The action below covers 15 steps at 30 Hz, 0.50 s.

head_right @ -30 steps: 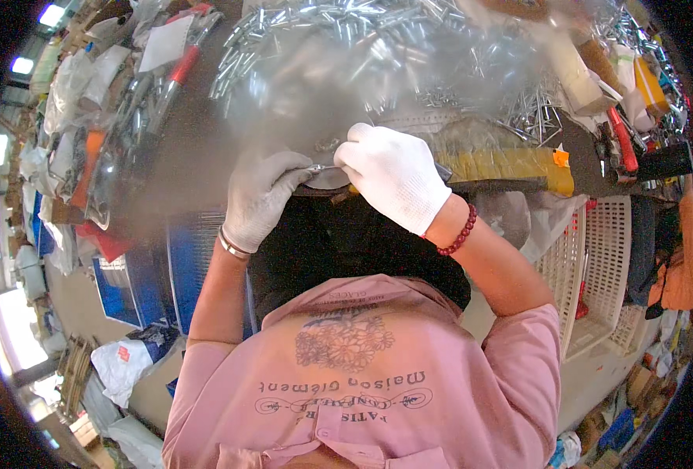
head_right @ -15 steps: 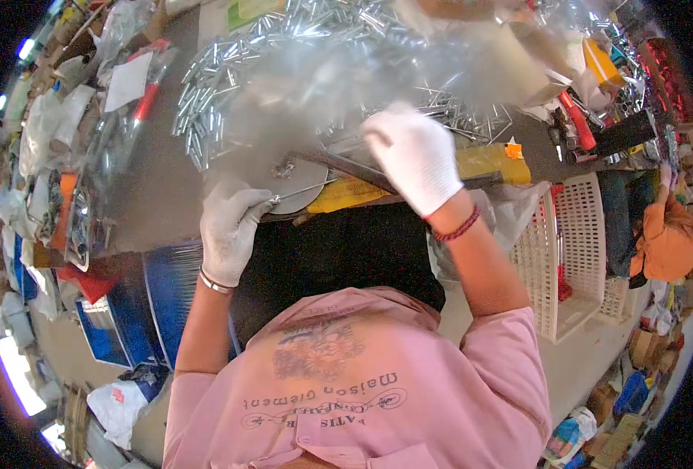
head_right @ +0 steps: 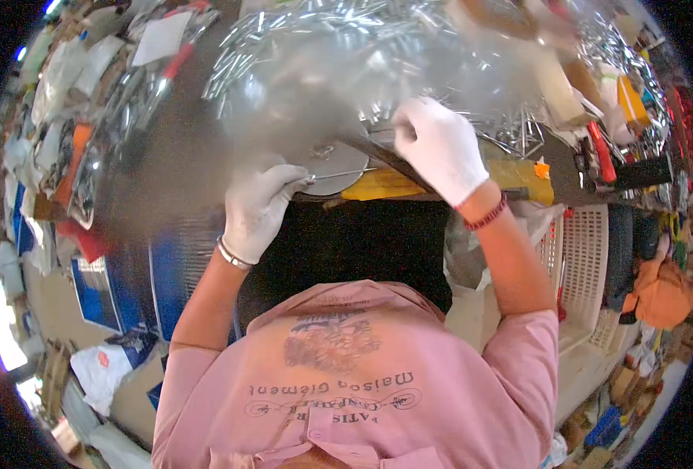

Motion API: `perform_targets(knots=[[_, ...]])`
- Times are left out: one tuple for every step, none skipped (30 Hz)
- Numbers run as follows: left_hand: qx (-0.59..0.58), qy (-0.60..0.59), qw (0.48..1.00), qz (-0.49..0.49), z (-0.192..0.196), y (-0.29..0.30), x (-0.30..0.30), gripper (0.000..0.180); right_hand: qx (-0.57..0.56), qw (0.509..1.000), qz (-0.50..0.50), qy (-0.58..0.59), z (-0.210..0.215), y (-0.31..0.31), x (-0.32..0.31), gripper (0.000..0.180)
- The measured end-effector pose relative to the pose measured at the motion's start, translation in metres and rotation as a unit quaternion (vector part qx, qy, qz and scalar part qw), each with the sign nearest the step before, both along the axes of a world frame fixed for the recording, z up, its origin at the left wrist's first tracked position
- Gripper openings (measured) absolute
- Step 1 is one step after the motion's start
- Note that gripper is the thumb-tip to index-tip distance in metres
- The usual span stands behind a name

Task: Assembling small metal tubes into a jig and tapping them with a hammer in a workshop setting.

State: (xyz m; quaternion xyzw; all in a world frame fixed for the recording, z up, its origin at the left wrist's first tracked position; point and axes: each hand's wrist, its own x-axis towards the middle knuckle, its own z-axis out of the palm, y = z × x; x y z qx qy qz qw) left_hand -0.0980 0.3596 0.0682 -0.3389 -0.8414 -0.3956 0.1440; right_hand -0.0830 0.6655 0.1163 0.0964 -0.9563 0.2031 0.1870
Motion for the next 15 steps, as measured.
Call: perform_targets(knots=[[-0.001, -0.003, 1.000, 0.011, 0.000, -0.001, 0.001, 0.021, -0.081, 0.996, 0.030, -0.030, 0.011, -0.018, 0.008, 0.009], [0.001, -0.006, 1.000, 0.012, 0.002, -0.001, 0.003, 0.020, -0.160, 0.984, 0.057, -0.061, 0.017, -0.037, 0.017, 0.009], [0.004, -0.008, 1.000, 0.010, 0.003, 0.000, 0.003, 0.020, -0.201, 0.973, 0.079, -0.083, 0.017, -0.052, 0.024, 0.008], [0.003, -0.014, 1.000, 0.007, 0.004, 0.000, 0.004, 0.019, -0.214, 0.968, 0.094, -0.089, 0.020, -0.066, 0.026, 0.009], [0.004, -0.014, 1.000, 0.010, 0.006, 0.000, 0.003, 0.019, -0.225, 0.966, 0.113, -0.060, 0.012, -0.073, 0.024, 0.009], [0.002, -0.001, 1.000, 0.010, 0.008, 0.001, 0.004, 0.019, -0.236, 0.962, 0.133, -0.032, 0.004, -0.080, 0.022, 0.008], [0.000, 0.012, 1.000, 0.009, 0.010, 0.001, 0.004, 0.018, -0.215, 0.966, 0.141, 0.001, 0.000, -0.085, 0.019, 0.008], [0.000, 0.011, 1.000, 0.013, 0.010, 0.001, 0.003, 0.018, -0.214, 0.966, 0.144, 0.000, -0.003, -0.088, 0.017, 0.008], [0.002, 0.008, 1.000, 0.008, 0.009, 0.001, 0.003, 0.017, -0.205, 0.968, 0.146, 0.005, -0.006, -0.091, 0.016, 0.008], [0.003, 0.004, 1.000, 0.003, 0.008, 0.000, 0.002, 0.016, -0.197, 0.969, 0.148, 0.011, -0.009, -0.093, 0.015, 0.009], [0.004, 0.004, 1.000, 0.006, 0.008, -0.001, 0.003, 0.016, -0.196, 0.969, 0.150, 0.010, -0.013, -0.094, 0.014, 0.009], [-0.002, 0.005, 1.000, 0.004, 0.010, -0.001, 0.003, 0.016, -0.198, 0.968, 0.151, 0.011, -0.016, -0.095, 0.013, 0.008], [-0.008, 0.007, 1.000, 0.003, 0.010, -0.002, 0.002, 0.015, -0.200, 0.968, 0.152, 0.012, -0.017, -0.096, 0.012, 0.008], [-0.007, 0.007, 1.000, 0.004, 0.009, -0.001, 0.002, 0.015, -0.199, 0.968, 0.152, 0.011, -0.017, -0.097, 0.012, 0.008], [-0.010, 0.011, 1.000, 0.004, 0.009, -0.001, 0.002, 0.016, -0.192, 0.970, 0.150, 0.013, -0.016, -0.098, 0.012, 0.007]])
